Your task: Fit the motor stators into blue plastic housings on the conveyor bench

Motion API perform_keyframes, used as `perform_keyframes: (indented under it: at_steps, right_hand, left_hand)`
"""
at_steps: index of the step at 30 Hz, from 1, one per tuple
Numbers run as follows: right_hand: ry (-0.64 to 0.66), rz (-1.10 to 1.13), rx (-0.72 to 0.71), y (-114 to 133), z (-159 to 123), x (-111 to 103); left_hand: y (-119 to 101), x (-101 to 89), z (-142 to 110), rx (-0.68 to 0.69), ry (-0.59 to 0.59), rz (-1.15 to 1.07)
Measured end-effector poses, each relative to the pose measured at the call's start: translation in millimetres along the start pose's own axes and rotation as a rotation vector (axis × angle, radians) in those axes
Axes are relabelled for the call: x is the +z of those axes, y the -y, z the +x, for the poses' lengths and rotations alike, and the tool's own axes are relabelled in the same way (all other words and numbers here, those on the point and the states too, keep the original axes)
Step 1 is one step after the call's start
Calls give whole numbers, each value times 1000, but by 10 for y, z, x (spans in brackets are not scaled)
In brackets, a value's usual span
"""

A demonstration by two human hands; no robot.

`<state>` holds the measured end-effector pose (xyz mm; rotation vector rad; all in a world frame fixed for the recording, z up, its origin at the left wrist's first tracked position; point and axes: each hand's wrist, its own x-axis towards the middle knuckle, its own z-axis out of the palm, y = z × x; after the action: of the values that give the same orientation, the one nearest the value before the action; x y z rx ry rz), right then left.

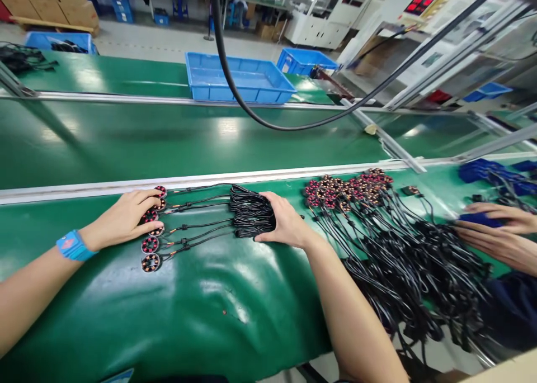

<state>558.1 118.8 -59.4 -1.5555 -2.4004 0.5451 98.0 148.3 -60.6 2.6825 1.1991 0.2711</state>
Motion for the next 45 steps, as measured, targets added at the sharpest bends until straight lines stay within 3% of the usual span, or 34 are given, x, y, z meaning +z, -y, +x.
perform_keyframes:
  at_steps: [4,9,20,23,26,31,34,37,39,42,45]
  right_hand:
    - [-65,-17,-30,84,-112,99]
    - [-69,10,32,137,-433,100]
    - [-57,39,292,-9,-1467,-100]
    - [-33,36,326,-30,-1657,-132]
    - [-22,45,331,151,-1679,-242]
    - [-262,136,71,879,-1148,-700]
    - [-500,162,-147,1405,-525,-1090]
    - [-677,351,-333,1921,295,-1540]
    - [-700,524,-346,2233,901,-1858]
    - [-678,758,-233,2612,1683,-2259]
    - [-721,972,-196,2912,2031,-2365]
  left_hand:
    - [-11,50,-20,7,-11,-6]
    - [-77,91,-29,42,-4,-16]
    - [-851,200,58,150,55,-25]
    - [-929,227,86,148,64,-34]
    - [-905,252,94,145,77,-66]
    - [-842,298,57,173,26,-157]
    - [-868,305,-23,151,-104,-202]
    - [-998,280,-217,146,-318,-200]
    - [-1131,234,-402,291,-465,-159]
    - [-1315,114,-671,669,-584,44]
    - [-1406,3,-844,818,-630,231]
